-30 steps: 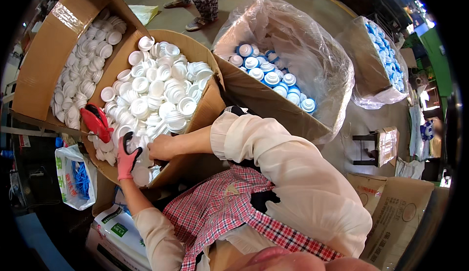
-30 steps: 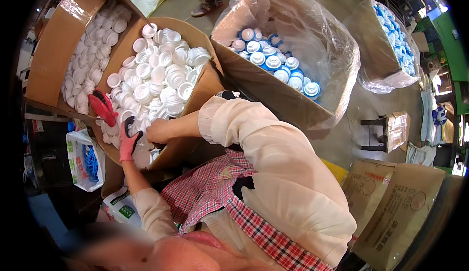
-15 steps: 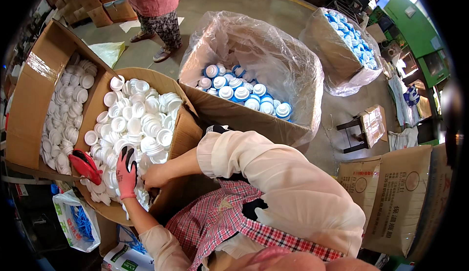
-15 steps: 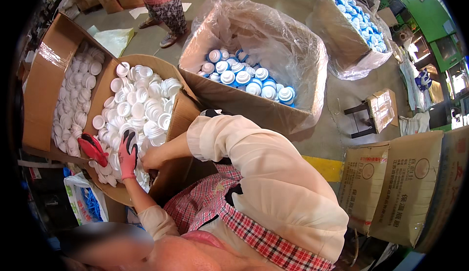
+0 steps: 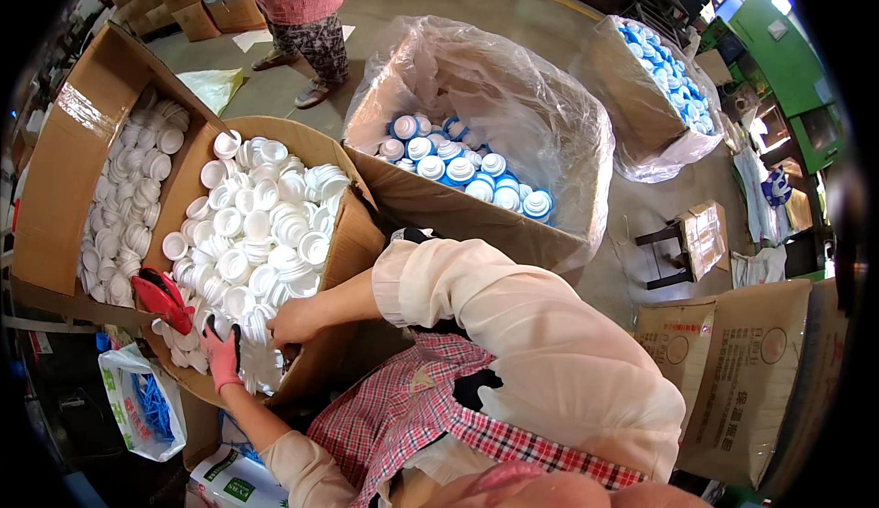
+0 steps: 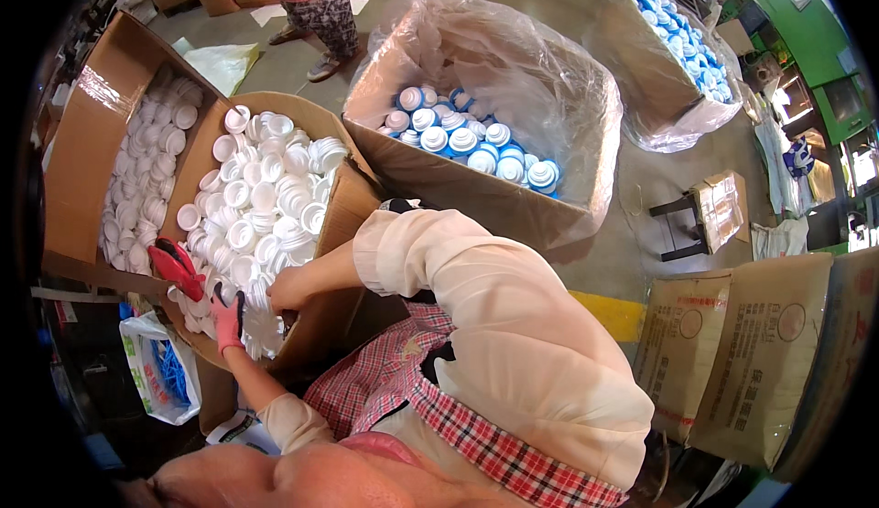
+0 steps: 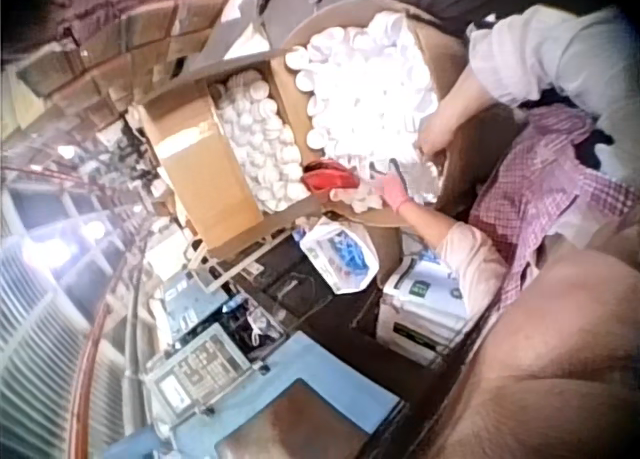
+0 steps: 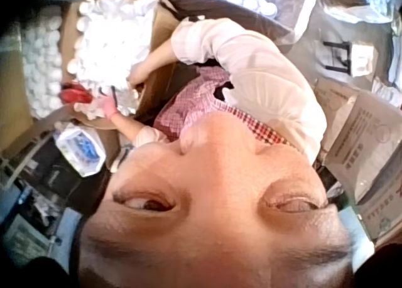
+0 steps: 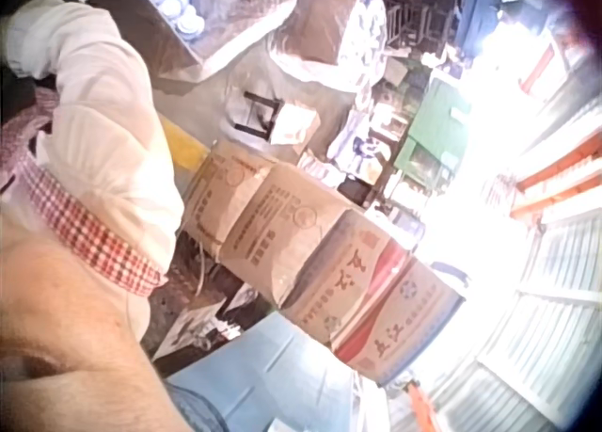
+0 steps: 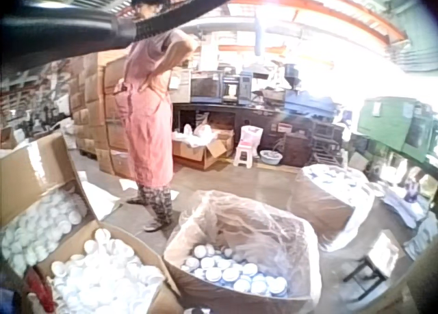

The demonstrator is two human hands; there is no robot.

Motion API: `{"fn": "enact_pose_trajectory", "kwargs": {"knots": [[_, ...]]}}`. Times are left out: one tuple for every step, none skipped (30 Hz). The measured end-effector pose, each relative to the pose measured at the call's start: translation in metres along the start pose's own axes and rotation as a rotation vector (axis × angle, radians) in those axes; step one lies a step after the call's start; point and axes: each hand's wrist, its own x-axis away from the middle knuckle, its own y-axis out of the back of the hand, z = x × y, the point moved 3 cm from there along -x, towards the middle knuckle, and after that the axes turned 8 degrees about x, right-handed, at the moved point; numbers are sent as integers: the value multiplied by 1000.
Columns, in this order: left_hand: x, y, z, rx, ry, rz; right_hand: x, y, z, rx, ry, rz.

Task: The person repeatedly picks white plastic cups and blue lids from a cardboard box, fits each lid onto a cup, and places the assembled units into a nearby plastic bag. The person wears gloves and works continuously at a packing station.

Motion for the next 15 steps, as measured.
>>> {"fn": "enact_pose_trajectory", "kwargs": {"knots": [[-5,-14,22,-32,75,11,-3,-3,-1,0,0,-7],[-5,-20,23,122,87,24,-1,0,0,0,15,8],[-6,-26,24,277,98,37,2,3,2,1,30,22],[-8,-30,18,431,100,52,5,7,2,3,36,34],[-5,-31,-2,656,66,81,4,7,2,17,37,38],[-10,-39,-11,660,3,53,1,4,1,31,38,43],[-13,-42,-19,614,-55,16,-2,0,3,41,42,48],[-16,-39,-41,571,-119,-16,-2,-5,-1,35,35,45],[-14,-36,-60,591,-91,-47,-2,-9,-4,29,28,42],[-12,-30,-74,601,-121,-78,-3,-11,-4,26,31,38],[-12,-26,-85,612,-152,-109,-3,-10,-3,22,18,40],[-12,-23,-89,622,-180,-141,-1,-11,-2,17,7,44],[-13,-19,-86,632,-200,-162,-2,-9,1,15,10,46],[-12,-18,-84,592,-226,-178,-2,-6,2,9,20,30],[-11,-18,-82,550,-246,-197,1,-4,2,2,34,17]]}}
